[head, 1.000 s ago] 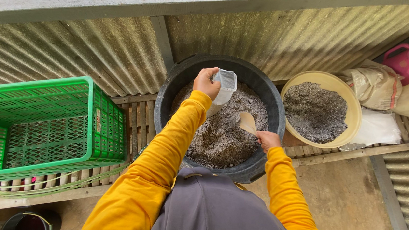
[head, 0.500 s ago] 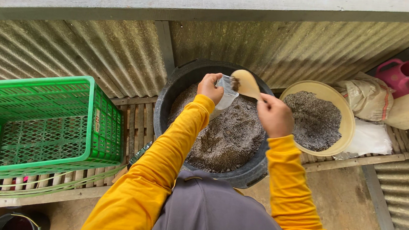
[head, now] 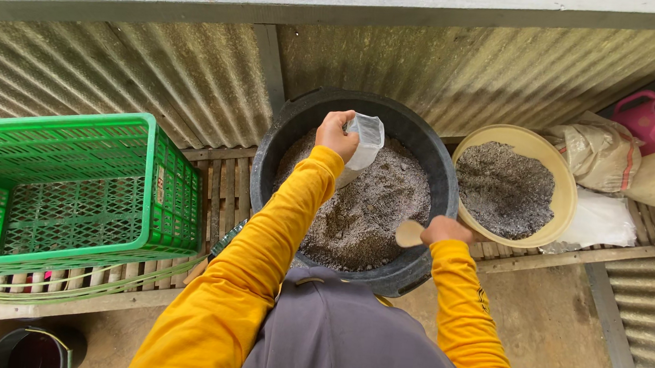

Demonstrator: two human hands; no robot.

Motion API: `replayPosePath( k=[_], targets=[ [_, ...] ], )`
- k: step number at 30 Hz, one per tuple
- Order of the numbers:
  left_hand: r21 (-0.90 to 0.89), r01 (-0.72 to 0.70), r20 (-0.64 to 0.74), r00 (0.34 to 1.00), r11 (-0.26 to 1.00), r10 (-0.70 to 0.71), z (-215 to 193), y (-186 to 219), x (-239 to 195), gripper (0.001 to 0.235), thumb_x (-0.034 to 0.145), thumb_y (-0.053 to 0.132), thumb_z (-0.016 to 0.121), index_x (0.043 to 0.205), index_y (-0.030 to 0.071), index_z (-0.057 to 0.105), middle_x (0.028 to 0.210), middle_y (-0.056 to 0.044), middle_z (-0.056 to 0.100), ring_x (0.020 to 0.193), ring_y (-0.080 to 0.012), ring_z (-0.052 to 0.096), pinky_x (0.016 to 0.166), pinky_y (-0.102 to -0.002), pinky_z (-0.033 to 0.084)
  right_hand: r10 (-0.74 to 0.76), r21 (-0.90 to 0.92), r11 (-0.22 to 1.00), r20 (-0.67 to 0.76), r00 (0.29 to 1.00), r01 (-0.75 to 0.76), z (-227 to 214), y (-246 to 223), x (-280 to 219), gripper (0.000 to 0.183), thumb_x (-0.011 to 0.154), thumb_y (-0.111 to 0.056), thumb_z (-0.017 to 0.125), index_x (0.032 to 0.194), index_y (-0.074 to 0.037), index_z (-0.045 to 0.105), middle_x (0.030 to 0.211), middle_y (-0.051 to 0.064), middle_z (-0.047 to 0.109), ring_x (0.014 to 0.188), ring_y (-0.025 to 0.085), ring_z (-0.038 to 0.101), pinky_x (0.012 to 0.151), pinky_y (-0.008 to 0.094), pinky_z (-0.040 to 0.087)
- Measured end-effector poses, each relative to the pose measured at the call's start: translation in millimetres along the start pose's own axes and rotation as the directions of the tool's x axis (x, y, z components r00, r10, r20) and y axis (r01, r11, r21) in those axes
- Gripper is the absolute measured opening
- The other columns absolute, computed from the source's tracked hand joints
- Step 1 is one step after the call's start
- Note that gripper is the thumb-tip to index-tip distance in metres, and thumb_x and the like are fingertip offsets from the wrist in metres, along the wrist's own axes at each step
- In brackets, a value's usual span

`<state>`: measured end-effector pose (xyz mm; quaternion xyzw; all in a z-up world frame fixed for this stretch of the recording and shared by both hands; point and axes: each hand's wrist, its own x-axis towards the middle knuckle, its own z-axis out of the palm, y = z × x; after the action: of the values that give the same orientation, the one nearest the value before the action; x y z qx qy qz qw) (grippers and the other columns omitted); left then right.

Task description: The person scoops small dark grains from a large black basin into a small white plastic bag using a wooden spoon. The person holds the bag open with one hand while repeatedly transferring grains with the other hand until the bag is full.

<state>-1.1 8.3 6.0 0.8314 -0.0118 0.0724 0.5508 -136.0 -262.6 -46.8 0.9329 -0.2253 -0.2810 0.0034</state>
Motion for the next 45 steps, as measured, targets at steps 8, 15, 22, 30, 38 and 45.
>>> replayPosePath(
  k=[8, 15, 22, 30, 38, 45],
  targets=[
    [0.014, 0.013, 0.036, 0.999, 1.000, -0.013, 4.3, 5.8, -1.8, 0.044, 0.083, 0.005, 0.069, 0.127, 0.007, 0.069, 0.129, -0.009, 0.066, 0.101, -0.0205, 0.071, 0.090, -0.029, 0.058, -0.001, 0.283, 0.959, 0.010, 1.000, -0.002, 43.4, -4.1, 16.6, 0.035, 0.089, -0.033, 0.062, 0.115, -0.018, 0.081, 0.126, 0.013, 0.073, 0.119, 0.035, 0.067, 0.102, 0.044, 0.051],
    [0.030, 0.056, 0.066, 0.996, 0.998, -0.058, 2.2, 15.7, -6.9, 0.043, 0.086, 0.005, 0.066, 0.129, 0.008, 0.069, 0.132, -0.007, 0.066, 0.100, -0.0195, 0.072, 0.090, -0.029, 0.058, 0.009, 0.208, 0.978, -0.163, 0.987, 0.026, 62.1, -21.4, 28.4, 0.033, 0.092, -0.038, 0.062, 0.112, -0.018, 0.080, 0.120, 0.014, 0.075, 0.111, 0.035, 0.071, 0.094, 0.045, 0.055],
    [0.005, 0.019, 0.053, 0.998, 1.000, -0.020, -2.4, 15.7, -4.6, 0.042, 0.083, 0.001, 0.067, 0.125, 0.006, 0.070, 0.128, -0.007, 0.067, 0.105, -0.0187, 0.070, 0.091, -0.028, 0.057, 0.042, 0.501, 0.865, -0.138, 0.990, 0.034, 57.7, 7.0, 28.3, 0.031, 0.087, -0.038, 0.063, 0.107, -0.023, 0.082, 0.110, 0.012, 0.077, 0.103, 0.036, 0.071, 0.090, 0.044, 0.054],
    [0.017, -0.019, 0.057, 0.998, 1.000, 0.018, 2.1, 13.4, -4.4, 0.042, 0.082, 0.001, 0.067, 0.123, 0.007, 0.072, 0.125, -0.007, 0.070, 0.099, -0.0199, 0.072, 0.091, -0.029, 0.057, -0.138, 0.737, 0.509, -0.440, 0.887, 0.445, -34.8, 47.4, -8.5, 0.033, 0.089, -0.036, 0.071, 0.109, -0.013, 0.080, 0.096, 0.008, 0.081, 0.082, 0.020, 0.074, 0.073, 0.033, 0.056],
    [0.005, -0.036, 0.045, 0.998, 0.999, 0.035, 12.0, 6.9, -0.9, 0.045, 0.080, 0.002, 0.067, 0.124, 0.007, 0.071, 0.126, -0.009, 0.069, 0.100, -0.0209, 0.072, 0.089, -0.030, 0.057, -0.175, 0.144, 0.767, -0.891, 0.420, 0.625, -134.5, -27.3, -94.5, 0.020, 0.089, -0.018, 0.070, 0.104, -0.014, 0.083, 0.088, 0.010, 0.076, 0.072, 0.029, 0.071, 0.065, 0.039, 0.055],
    [0.024, -0.005, 0.018, 1.000, 1.000, 0.004, 12.5, 1.1, 0.3, 0.046, 0.079, 0.003, 0.071, 0.126, 0.005, 0.069, 0.128, -0.012, 0.065, 0.100, -0.0230, 0.071, 0.092, -0.030, 0.056, -0.398, -0.258, 0.856, -0.882, 0.253, 0.448, -128.1, -79.3, -120.3, 0.017, 0.088, -0.022, 0.076, 0.103, -0.014, 0.076, 0.077, 0.001, 0.067, 0.067, 0.017, 0.066, 0.059, 0.037, 0.051]
  ],
)
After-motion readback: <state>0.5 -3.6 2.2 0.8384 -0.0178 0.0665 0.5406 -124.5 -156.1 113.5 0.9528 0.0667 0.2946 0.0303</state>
